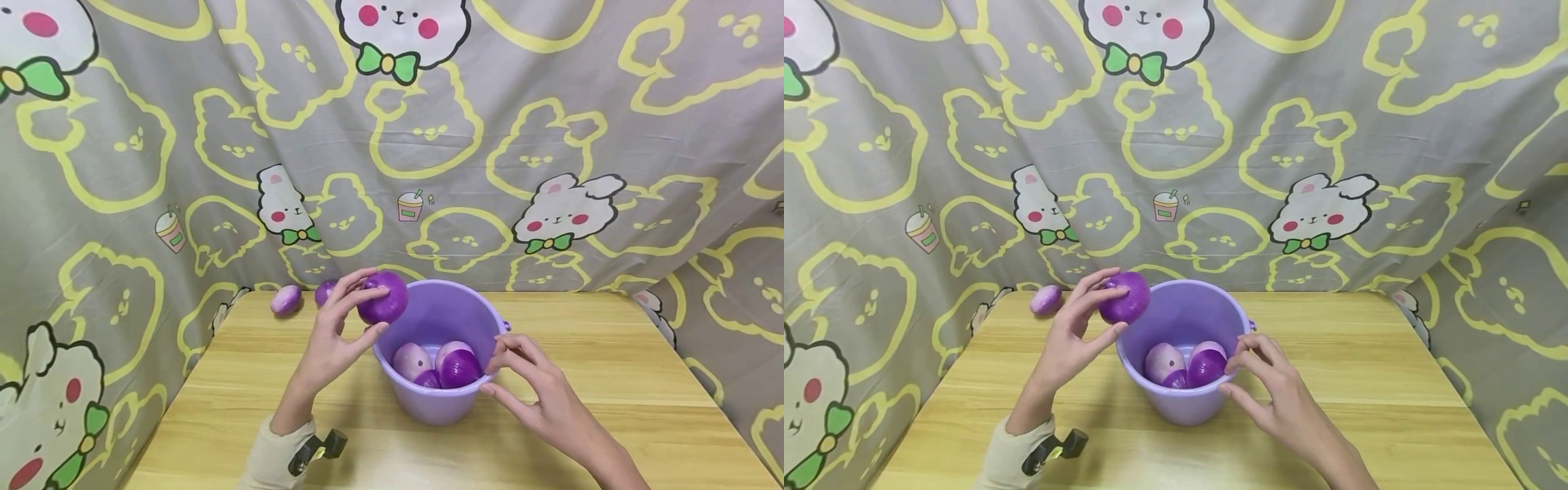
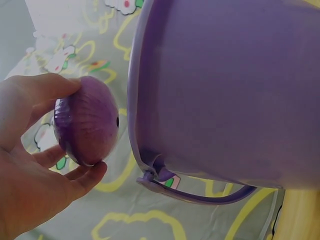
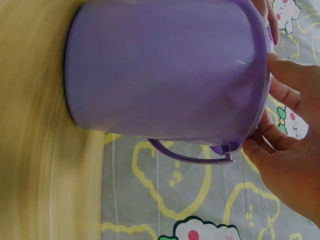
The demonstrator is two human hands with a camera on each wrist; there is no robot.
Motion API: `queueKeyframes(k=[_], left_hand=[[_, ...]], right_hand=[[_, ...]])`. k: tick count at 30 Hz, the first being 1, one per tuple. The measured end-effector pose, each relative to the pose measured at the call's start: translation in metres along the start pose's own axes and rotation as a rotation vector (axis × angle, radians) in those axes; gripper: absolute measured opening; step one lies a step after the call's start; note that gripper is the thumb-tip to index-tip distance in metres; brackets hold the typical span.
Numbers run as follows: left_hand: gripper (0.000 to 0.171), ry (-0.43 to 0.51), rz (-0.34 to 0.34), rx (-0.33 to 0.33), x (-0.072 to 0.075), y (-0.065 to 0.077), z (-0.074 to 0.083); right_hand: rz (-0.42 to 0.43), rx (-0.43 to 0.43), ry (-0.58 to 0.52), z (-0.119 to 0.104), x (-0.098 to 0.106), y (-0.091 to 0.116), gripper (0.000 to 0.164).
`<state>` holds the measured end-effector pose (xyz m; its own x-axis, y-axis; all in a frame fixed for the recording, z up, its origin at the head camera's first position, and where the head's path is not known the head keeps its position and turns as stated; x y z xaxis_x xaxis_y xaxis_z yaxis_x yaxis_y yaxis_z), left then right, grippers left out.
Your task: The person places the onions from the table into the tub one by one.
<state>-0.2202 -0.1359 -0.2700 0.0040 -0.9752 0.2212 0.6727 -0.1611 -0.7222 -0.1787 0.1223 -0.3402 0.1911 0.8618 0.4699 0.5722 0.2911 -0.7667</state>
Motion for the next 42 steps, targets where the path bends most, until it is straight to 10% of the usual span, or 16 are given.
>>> queueKeyframes(k=[30,42], left_hand=[[0.042,-0.053,-0.039,-0.016,-0.014,0.002,0.0],[0.044,-0.063,-0.079,-0.013,-0.022,0.012,-0.037]], right_hand=[[-0.006,-0.013,0.009,0.002,-0.001,0.0,0.044],[-0.001,-0.012,0.013,0.002,0.0,0.0,0.04]])
Point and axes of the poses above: each hand's wrist, its own y-axis away from the middle knuckle, its own x-axis out of the back of the hand, z = x × y, the point moved 10 cm from there along -y, towards the middle knuckle, and after that the axes turned 6 degrees about z, right-handed, at the moved point
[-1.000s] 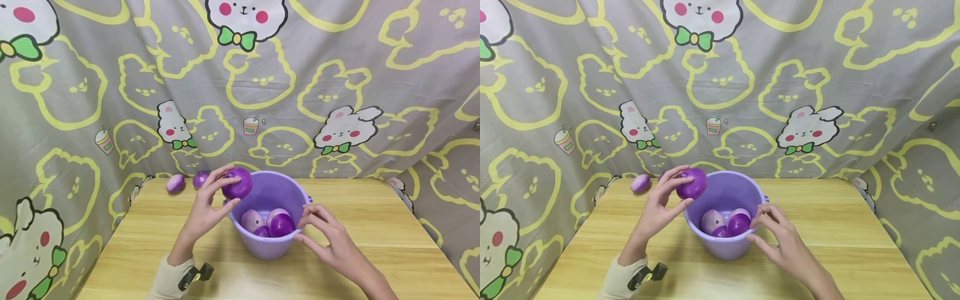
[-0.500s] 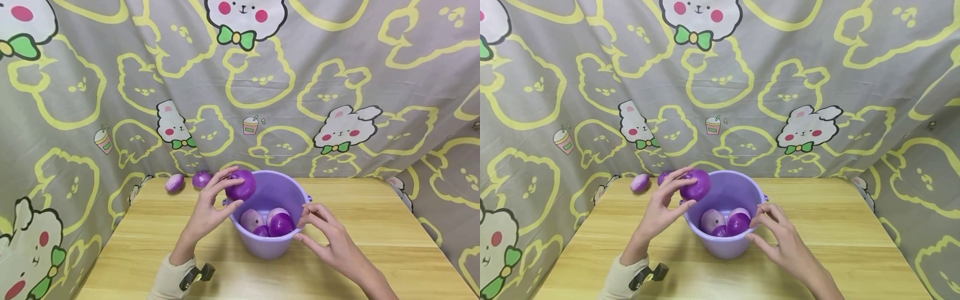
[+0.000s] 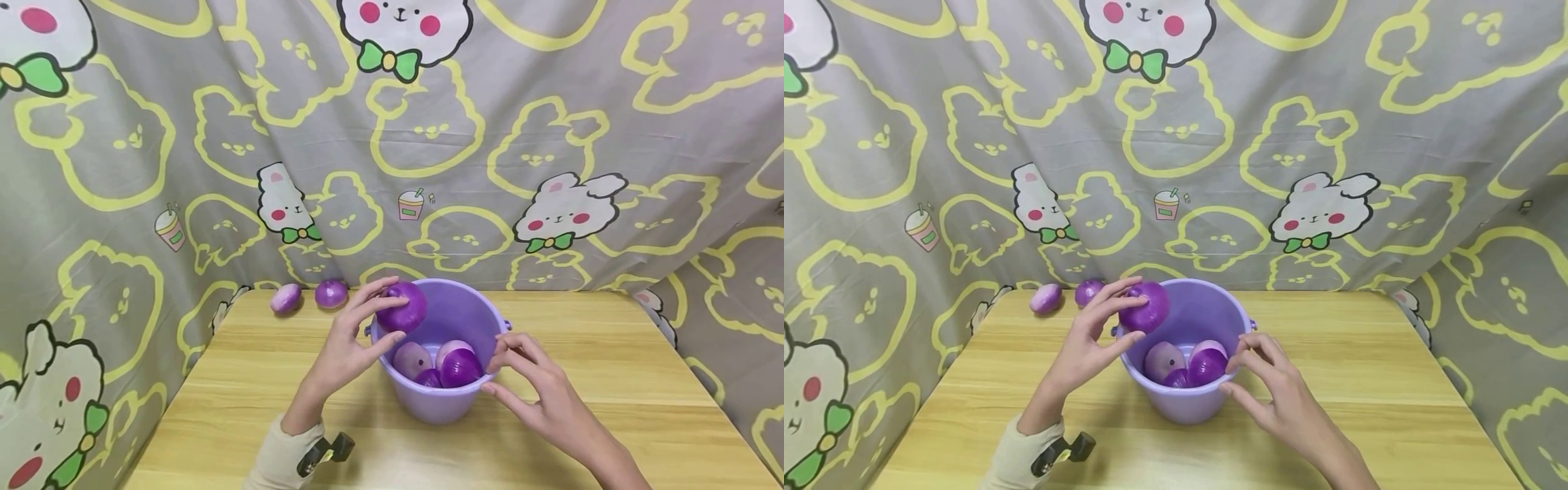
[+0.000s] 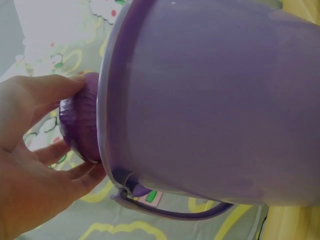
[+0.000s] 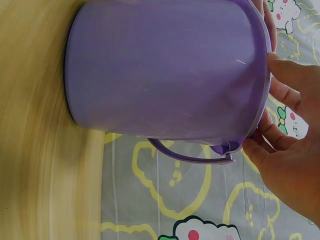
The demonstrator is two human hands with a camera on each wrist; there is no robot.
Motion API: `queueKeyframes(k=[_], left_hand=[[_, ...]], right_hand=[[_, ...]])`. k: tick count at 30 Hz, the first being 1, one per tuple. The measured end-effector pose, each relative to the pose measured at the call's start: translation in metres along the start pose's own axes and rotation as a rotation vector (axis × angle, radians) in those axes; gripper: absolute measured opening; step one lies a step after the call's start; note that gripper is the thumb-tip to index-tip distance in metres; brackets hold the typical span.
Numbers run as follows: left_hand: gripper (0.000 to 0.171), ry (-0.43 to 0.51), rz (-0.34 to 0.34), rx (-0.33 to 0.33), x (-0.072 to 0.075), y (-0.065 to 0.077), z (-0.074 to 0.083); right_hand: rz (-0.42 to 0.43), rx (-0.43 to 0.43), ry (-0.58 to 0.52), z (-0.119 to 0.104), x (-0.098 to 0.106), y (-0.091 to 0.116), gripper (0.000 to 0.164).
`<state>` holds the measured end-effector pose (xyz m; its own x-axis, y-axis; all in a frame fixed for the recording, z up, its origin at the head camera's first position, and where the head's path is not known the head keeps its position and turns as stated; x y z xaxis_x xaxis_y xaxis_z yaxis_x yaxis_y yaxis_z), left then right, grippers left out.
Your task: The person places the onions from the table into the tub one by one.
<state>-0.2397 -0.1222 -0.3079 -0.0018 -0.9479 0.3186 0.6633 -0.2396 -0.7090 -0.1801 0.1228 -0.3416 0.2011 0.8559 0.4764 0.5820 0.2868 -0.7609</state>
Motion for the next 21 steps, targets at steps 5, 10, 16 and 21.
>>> queueKeyframes(k=[5,10,16,21], left_hand=[[0.042,0.011,-0.025,-0.017,-0.005,0.0,0.001],[0.041,0.014,-0.037,-0.019,-0.008,0.001,0.0],[0.041,0.006,-0.052,-0.015,-0.01,0.002,-0.002],[0.043,-0.013,-0.085,0.001,-0.014,0.003,-0.003]], right_hand=[[0.003,0.006,-0.001,-0.001,0.001,-0.001,0.038],[0.006,0.016,-0.006,-0.002,0.001,-0.001,0.037],[0.005,0.016,-0.005,-0.001,0.001,-0.001,0.036],[0.006,0.015,-0.009,-0.001,0.001,-0.001,0.036]])
Point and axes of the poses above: each hand's wrist, its own y-axis away from the middle knuckle, its own x-axis out of the back of the hand, z = x × y, the point moved 10 cm from there along -y, towards the middle knuckle, and after that the axes turned 6 degrees about z, right-handed, at the moved point
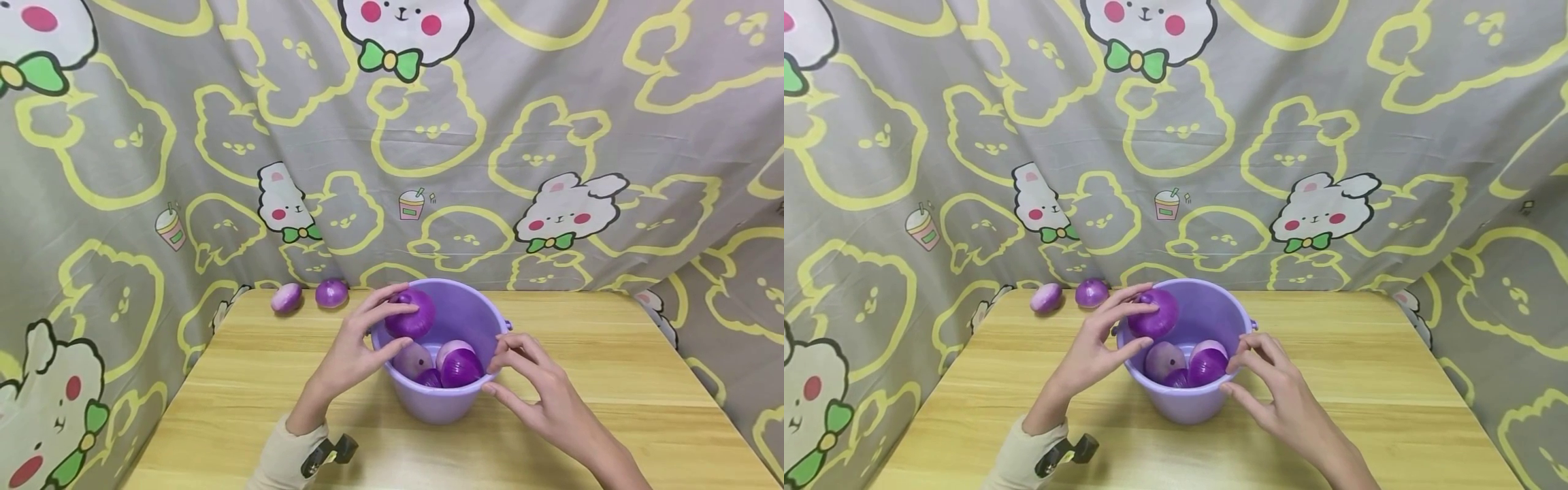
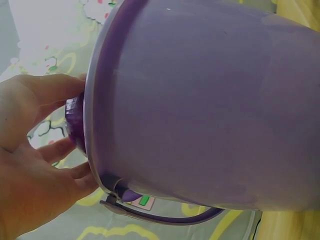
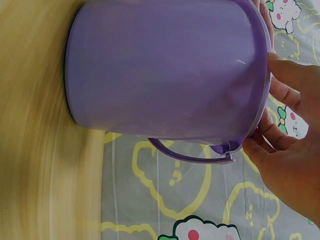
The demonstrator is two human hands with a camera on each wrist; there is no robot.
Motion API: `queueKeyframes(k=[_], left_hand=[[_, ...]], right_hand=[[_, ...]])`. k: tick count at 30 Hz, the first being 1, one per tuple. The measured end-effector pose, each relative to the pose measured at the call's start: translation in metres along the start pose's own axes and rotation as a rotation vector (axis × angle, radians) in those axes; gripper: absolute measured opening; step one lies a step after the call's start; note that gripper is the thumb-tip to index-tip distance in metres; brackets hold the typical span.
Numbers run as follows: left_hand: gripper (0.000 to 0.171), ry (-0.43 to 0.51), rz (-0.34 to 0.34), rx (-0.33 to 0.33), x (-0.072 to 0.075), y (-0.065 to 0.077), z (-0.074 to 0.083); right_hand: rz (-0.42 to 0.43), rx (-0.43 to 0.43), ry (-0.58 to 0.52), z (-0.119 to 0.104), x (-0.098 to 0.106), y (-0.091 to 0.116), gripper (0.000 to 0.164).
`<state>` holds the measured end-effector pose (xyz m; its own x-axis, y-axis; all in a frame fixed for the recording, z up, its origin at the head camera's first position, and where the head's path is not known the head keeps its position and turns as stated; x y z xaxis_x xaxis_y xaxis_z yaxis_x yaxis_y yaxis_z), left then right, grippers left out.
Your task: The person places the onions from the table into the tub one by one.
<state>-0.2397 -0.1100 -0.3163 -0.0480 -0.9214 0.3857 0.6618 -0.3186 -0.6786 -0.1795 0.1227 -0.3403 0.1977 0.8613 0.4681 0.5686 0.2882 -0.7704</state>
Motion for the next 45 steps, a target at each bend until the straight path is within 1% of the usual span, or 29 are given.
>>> queueKeyframes(k=[8,14,24,29,33,39,45], left_hand=[[0.038,-0.018,-0.05,-0.02,-0.007,0.002,0.0],[0.036,-0.02,-0.056,-0.022,-0.008,0.003,0.0],[0.034,-0.031,-0.087,-0.033,-0.012,0.002,0.001],[0.031,-0.044,-0.077,-0.048,-0.011,0.002,0.001],[0.03,-0.031,-0.068,-0.045,-0.009,0.003,0.001],[0.029,-0.017,-0.063,-0.036,-0.007,0.002,0.0],[0.026,-0.005,-0.037,-0.041,-0.003,0.001,-0.003]], right_hand=[[-0.001,-0.002,-0.001,0.001,-0.001,0.001,0.038],[-0.003,-0.002,-0.002,0.0,-0.001,0.0,0.035],[0.0,-0.004,0.005,-0.001,0.0,0.001,0.04],[-0.001,-0.001,0.002,-0.001,-0.001,0.0,0.039],[-0.002,-0.001,0.0,-0.001,-0.001,0.0,0.038],[-0.004,-0.007,0.01,-0.001,-0.001,0.0,0.042],[-0.002,-0.004,0.008,-0.001,-0.001,0.001,0.047]])
Point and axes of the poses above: each hand's wrist, its own y-axis away from the middle knuckle, its own x-axis out of the back of the hand, z = x × y, the point moved 10 cm from there along -y, towards the middle knuckle, and after that the axes turned 6 degrees about z, right-handed, at the moved point
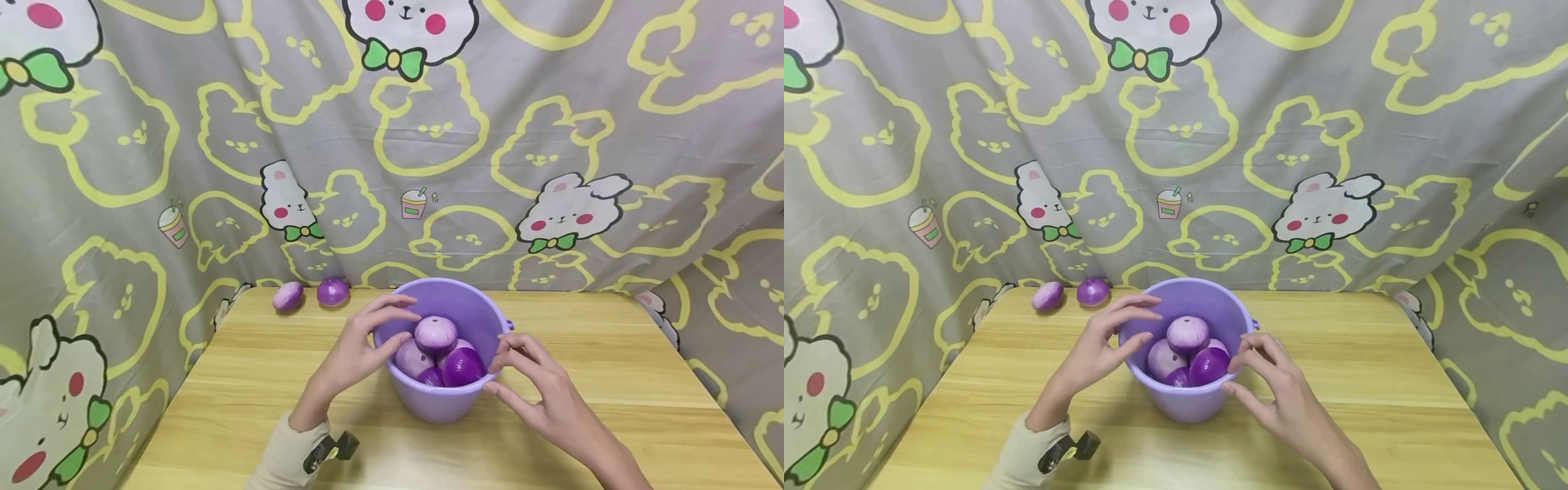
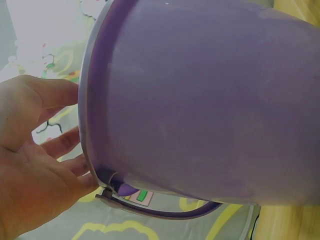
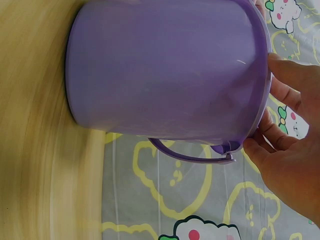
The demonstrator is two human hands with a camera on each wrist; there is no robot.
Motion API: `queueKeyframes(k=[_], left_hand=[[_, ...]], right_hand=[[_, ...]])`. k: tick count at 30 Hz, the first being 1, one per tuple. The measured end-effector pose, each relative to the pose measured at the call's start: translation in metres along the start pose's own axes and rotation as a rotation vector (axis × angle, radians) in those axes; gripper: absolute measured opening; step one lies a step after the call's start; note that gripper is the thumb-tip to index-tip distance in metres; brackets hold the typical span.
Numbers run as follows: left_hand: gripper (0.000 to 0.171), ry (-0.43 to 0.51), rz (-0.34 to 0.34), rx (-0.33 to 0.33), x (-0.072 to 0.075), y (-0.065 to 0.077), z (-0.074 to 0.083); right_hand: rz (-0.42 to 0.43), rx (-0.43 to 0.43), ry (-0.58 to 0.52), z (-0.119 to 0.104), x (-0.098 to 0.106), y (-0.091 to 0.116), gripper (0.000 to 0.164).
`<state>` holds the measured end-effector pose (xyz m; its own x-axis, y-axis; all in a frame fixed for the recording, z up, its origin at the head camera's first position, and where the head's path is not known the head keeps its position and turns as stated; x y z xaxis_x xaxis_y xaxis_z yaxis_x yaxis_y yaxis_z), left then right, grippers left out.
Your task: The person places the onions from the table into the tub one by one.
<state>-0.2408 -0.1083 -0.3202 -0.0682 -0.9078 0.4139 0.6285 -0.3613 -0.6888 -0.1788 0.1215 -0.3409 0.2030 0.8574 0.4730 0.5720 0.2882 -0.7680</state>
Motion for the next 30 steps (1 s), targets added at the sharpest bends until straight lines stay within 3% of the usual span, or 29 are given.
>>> queueKeyframes(k=[12,19,30], left_hand=[[0.027,0.002,0.047,0.021,0.011,0.0,-0.004],[0.03,0.018,0.067,0.034,0.019,-0.001,-0.007],[0.029,0.008,0.154,0.047,0.04,-0.001,-0.011]], right_hand=[[0.006,0.002,-0.013,0.001,-0.001,0.0,0.045],[0.008,0.001,-0.021,0.002,0.0,0.0,0.025],[0.005,-0.001,-0.005,0.002,0.0,0.0,0.042]])
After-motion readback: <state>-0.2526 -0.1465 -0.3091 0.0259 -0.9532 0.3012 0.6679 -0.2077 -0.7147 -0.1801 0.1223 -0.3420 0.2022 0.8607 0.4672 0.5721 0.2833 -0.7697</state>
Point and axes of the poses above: each hand's wrist, its own y-axis away from the middle knuckle, its own x-axis out of the back of the hand, z = x × y, the point moved 10 cm from there along -y, towards the middle knuckle, and after that the axes turned 6 degrees about z, right-handed, at the moved point
